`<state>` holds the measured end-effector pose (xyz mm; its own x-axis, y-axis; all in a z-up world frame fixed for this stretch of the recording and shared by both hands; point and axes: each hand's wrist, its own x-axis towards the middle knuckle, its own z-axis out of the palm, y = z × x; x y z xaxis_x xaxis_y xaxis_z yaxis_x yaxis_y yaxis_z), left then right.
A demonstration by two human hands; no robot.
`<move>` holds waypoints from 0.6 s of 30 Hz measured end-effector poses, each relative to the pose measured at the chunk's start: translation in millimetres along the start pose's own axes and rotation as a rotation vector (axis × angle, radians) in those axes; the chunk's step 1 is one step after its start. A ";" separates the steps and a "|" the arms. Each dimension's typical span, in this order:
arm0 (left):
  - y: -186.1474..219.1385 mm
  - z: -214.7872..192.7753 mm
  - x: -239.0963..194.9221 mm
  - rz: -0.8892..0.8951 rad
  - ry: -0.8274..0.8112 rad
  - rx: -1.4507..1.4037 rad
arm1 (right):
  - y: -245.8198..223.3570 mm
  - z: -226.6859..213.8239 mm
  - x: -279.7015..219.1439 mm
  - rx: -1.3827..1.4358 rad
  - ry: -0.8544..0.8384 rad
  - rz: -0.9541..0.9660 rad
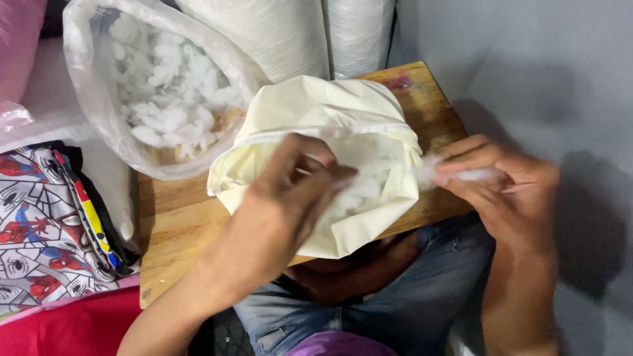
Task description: The person takes handfuls of white synthetic filling from a large plastic bag and places them into a cream-colored pillowcase. They repeatedly fluff and distribute the filling inside the pillow to ensure even coverage.
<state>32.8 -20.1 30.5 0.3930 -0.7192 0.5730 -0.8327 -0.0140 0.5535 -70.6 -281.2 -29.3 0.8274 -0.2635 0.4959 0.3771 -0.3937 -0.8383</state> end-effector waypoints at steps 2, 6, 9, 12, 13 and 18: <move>-4.1 20.4 -8.4 0.032 -0.163 0.234 | -7.2 8.4 3.0 -0.162 -0.058 -0.002; -16.0 71.5 -15.7 0.139 -0.052 0.820 | -20.8 31.4 4.1 -0.495 -0.116 -0.193; -19.9 74.2 -14.4 0.165 -0.045 0.957 | -10.2 39.4 -1.0 -0.636 -0.049 -0.319; -26.0 79.8 -21.3 0.155 -0.089 0.932 | -7.7 45.6 -0.9 -0.679 0.027 -0.344; -29.7 84.5 -28.1 0.156 -0.092 0.930 | -5.6 48.2 -0.2 -0.678 0.029 -0.341; -38.3 95.7 -50.0 0.109 -0.348 0.903 | 19.7 58.5 1.0 -0.914 -0.018 -0.479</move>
<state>7.7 -50.1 -77.2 0.2800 -0.9110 0.3027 -0.9003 -0.3586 -0.2465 -38.0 -237.7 -58.6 0.6826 0.1078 0.7228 0.2147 -0.9750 -0.0573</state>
